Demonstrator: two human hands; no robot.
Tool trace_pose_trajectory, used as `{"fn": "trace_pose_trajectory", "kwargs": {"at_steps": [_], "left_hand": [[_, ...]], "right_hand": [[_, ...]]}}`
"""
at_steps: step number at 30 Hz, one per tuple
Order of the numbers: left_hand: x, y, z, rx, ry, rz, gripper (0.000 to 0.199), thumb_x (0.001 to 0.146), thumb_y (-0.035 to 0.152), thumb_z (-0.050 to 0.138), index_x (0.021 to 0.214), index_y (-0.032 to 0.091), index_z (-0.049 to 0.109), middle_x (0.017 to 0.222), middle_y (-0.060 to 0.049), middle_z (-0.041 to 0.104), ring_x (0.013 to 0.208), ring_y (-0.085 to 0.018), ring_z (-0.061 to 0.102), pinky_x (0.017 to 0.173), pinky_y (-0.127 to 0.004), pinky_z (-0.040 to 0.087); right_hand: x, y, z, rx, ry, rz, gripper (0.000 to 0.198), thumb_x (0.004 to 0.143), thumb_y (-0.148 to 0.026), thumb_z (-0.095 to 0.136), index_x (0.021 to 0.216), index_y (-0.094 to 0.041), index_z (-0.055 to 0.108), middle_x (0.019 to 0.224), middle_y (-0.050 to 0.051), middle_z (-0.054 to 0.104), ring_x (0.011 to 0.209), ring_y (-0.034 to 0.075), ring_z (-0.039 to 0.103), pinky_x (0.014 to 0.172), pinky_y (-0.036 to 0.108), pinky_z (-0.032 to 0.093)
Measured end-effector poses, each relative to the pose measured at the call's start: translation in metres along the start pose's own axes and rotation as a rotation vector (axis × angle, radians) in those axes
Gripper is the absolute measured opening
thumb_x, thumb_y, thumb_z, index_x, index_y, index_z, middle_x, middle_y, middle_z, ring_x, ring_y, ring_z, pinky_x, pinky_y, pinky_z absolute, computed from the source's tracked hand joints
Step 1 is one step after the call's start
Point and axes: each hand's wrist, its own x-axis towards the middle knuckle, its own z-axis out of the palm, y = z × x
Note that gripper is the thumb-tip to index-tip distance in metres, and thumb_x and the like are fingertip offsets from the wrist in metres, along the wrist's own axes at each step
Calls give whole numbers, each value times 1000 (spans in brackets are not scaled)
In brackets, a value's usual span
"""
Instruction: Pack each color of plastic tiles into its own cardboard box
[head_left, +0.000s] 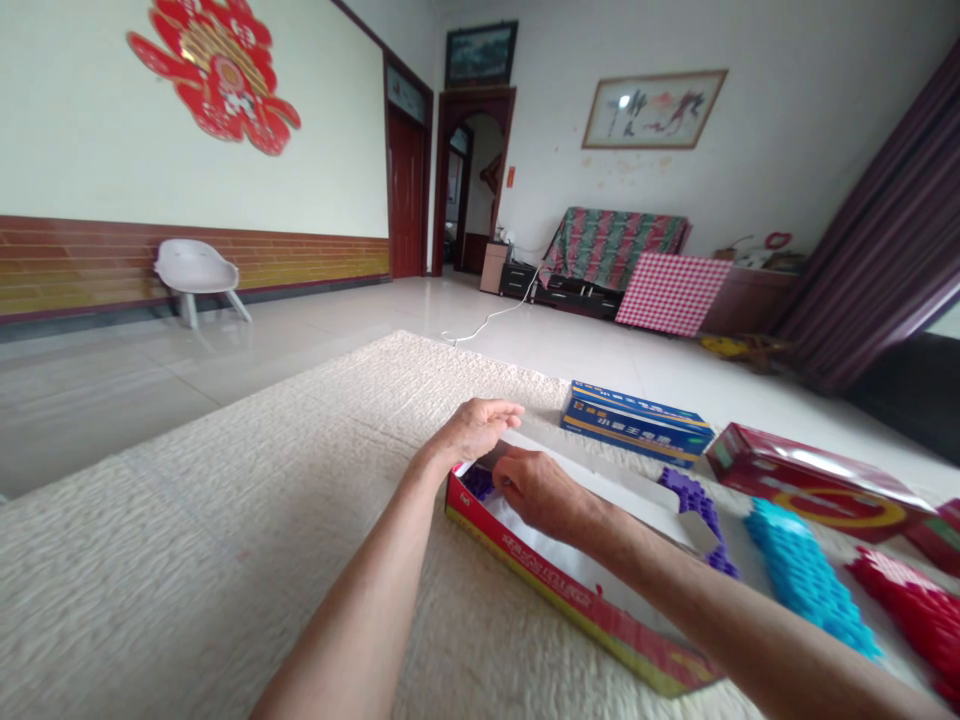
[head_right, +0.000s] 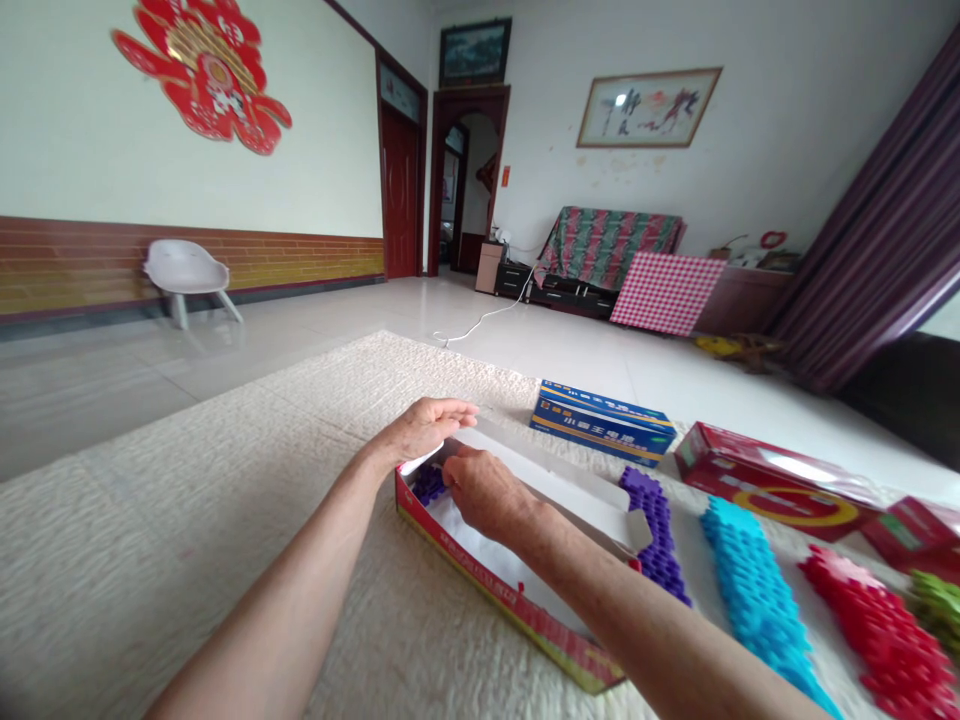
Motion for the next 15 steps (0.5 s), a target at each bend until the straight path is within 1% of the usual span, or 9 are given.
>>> {"fn": "trace_pose_trajectory", "kwargs": {"at_steps": [4,10,13,15], "left_hand": [[-1,0,1,6,8,9,40,79,10,45,114,12,64,105,-11,71,100,-17,65,92,-31,47],[1,-2,1,25,3,18,41,78,10,47,114,14,65,106,-10,71,98,-18,66,89,-32,49],[2,-6,2,28,-8,21,42,76,10,50,114,14,65,107,-10,71,97,-18,66,86,-30,51],[2,-5,2,38,-25,40,42,73,9,52,112,15,66,107,-9,71,99,-18,66,88,-30,50]], "right_hand": [[1,-2,0,-9,-38,-75,21,74,-3,47,71,-16,62,75,3,60,70,12,52,65,22,39],[6,-5,-1,11,-34,-66,19,72,-2,47,72,-15,62,83,4,61,67,10,52,64,23,42],[7,-5,1,-4,-39,-62,20,72,-2,47,75,-15,62,85,5,62,73,12,55,69,24,44],[7,-5,1,-17,-42,-59,22,72,-1,46,76,-15,62,85,5,63,77,13,56,72,25,45]]}}
